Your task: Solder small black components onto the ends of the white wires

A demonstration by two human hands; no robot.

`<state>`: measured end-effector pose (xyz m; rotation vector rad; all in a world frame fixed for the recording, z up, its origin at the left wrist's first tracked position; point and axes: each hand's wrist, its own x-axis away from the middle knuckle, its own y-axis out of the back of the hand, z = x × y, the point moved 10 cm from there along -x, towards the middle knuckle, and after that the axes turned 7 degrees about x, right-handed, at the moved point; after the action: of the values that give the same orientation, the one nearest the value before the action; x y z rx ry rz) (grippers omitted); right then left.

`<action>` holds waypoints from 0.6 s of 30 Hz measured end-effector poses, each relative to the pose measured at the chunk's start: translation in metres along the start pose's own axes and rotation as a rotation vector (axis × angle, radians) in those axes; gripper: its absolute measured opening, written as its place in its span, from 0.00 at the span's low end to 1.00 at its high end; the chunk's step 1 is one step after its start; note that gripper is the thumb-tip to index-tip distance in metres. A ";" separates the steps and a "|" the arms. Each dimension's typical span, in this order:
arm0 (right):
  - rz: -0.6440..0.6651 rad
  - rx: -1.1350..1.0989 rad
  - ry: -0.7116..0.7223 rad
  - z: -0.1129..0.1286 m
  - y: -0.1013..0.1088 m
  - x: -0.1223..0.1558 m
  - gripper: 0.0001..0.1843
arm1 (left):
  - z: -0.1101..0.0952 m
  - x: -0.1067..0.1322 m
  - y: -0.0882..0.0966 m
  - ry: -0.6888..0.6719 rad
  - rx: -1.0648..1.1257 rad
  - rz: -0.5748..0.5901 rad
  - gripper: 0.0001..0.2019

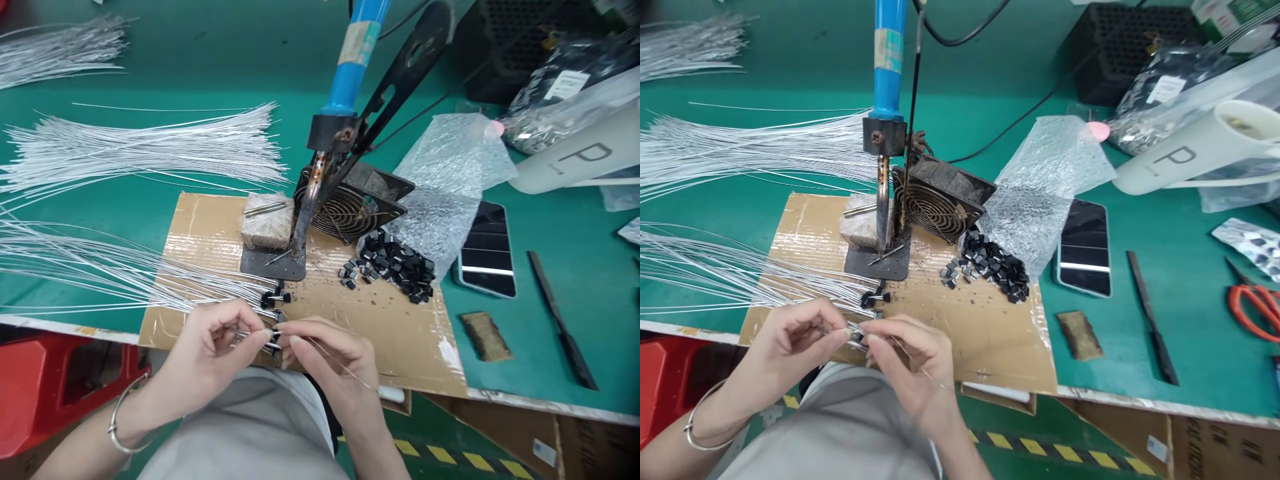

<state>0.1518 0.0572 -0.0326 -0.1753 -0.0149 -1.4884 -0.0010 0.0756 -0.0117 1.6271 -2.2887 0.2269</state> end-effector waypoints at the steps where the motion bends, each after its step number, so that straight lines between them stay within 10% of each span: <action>1: 0.007 -0.026 -0.003 -0.001 -0.003 0.000 0.07 | -0.001 0.001 0.000 -0.010 -0.013 -0.005 0.11; 18: -0.101 -0.057 -0.068 -0.016 0.002 0.002 0.05 | -0.028 0.017 -0.005 -0.410 -0.474 -0.108 0.09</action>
<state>0.1520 0.0530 -0.0487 -0.2744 -0.0369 -1.5835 0.0037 0.0670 0.0206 1.6354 -2.2749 -0.6822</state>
